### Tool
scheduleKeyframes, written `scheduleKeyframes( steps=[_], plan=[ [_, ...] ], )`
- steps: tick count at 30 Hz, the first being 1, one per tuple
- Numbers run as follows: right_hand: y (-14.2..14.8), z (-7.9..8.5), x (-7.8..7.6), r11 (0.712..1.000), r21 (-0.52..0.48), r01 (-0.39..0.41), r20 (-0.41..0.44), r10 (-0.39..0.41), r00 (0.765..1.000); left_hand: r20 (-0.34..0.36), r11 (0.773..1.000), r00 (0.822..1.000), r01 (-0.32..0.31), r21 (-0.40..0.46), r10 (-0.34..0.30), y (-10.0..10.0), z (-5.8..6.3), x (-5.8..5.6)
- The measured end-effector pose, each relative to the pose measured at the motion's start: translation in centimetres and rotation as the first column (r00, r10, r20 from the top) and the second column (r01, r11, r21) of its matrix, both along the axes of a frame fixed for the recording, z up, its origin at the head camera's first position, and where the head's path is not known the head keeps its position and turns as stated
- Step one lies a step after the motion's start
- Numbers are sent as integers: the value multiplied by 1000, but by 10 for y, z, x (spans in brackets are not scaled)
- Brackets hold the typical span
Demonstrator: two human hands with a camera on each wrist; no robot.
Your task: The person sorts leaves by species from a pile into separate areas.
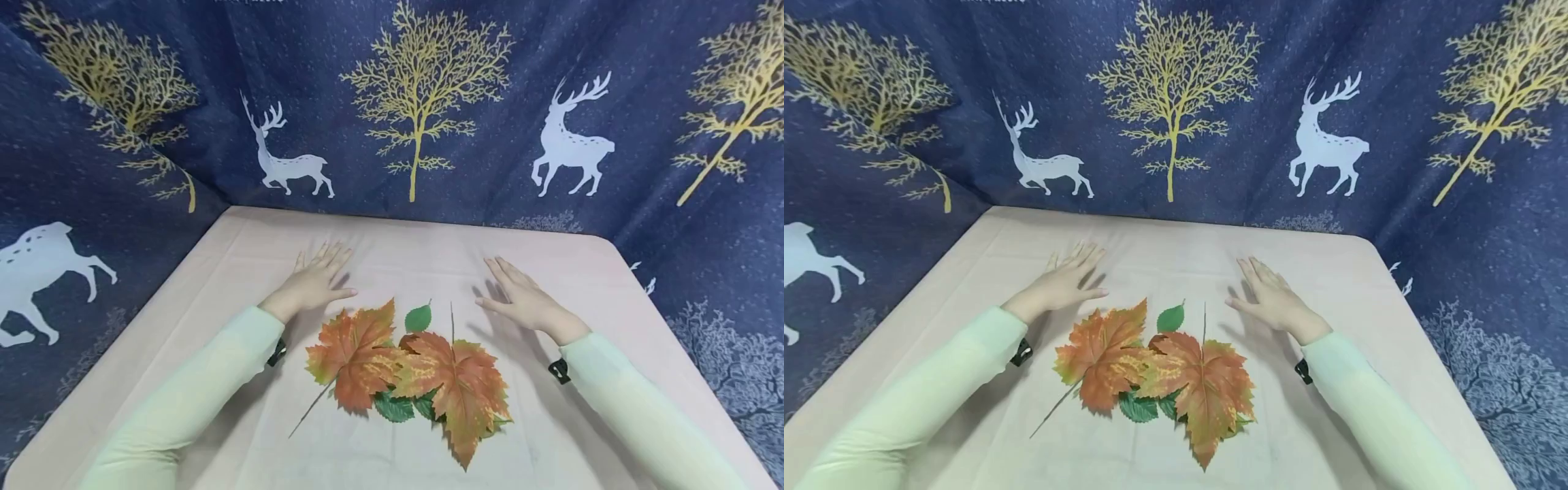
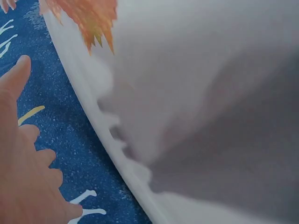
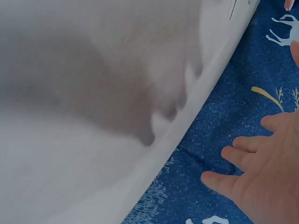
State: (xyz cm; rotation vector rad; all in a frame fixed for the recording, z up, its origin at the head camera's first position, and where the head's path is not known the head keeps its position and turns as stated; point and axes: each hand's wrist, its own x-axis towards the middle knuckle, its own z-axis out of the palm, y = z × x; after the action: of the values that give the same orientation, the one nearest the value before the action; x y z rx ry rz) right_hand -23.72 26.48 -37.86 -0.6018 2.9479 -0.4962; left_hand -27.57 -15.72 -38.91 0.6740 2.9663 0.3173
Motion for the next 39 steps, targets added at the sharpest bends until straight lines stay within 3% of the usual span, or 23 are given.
scheduleKeyframes(
  steps=[6,10,14,22,30,34,39],
  plan=[
    [3,2,4,997,-78,-25,3,26,1000,31,995,999,37,93,-40,-8,0,6],
    [2,-1,8,988,-151,-42,34,47,998,143,969,987,41,243,-78,-14,-1,15],
    [-3,-4,15,978,-201,-62,85,80,993,247,938,962,26,344,-117,-21,-4,26],
    [-17,-8,23,933,-312,-181,94,219,971,303,933,946,-2,359,-115,-27,-10,46],
    [-34,-11,29,907,-370,-199,164,275,947,327,923,942,-64,380,-69,-28,-12,70],
    [-43,-16,33,910,-377,-170,192,257,947,341,912,938,-83,401,-64,-26,-13,82],
    [-51,-19,39,950,-309,-51,239,130,962,360,909,930,-83,408,-77,-23,-14,94]
  ],
)
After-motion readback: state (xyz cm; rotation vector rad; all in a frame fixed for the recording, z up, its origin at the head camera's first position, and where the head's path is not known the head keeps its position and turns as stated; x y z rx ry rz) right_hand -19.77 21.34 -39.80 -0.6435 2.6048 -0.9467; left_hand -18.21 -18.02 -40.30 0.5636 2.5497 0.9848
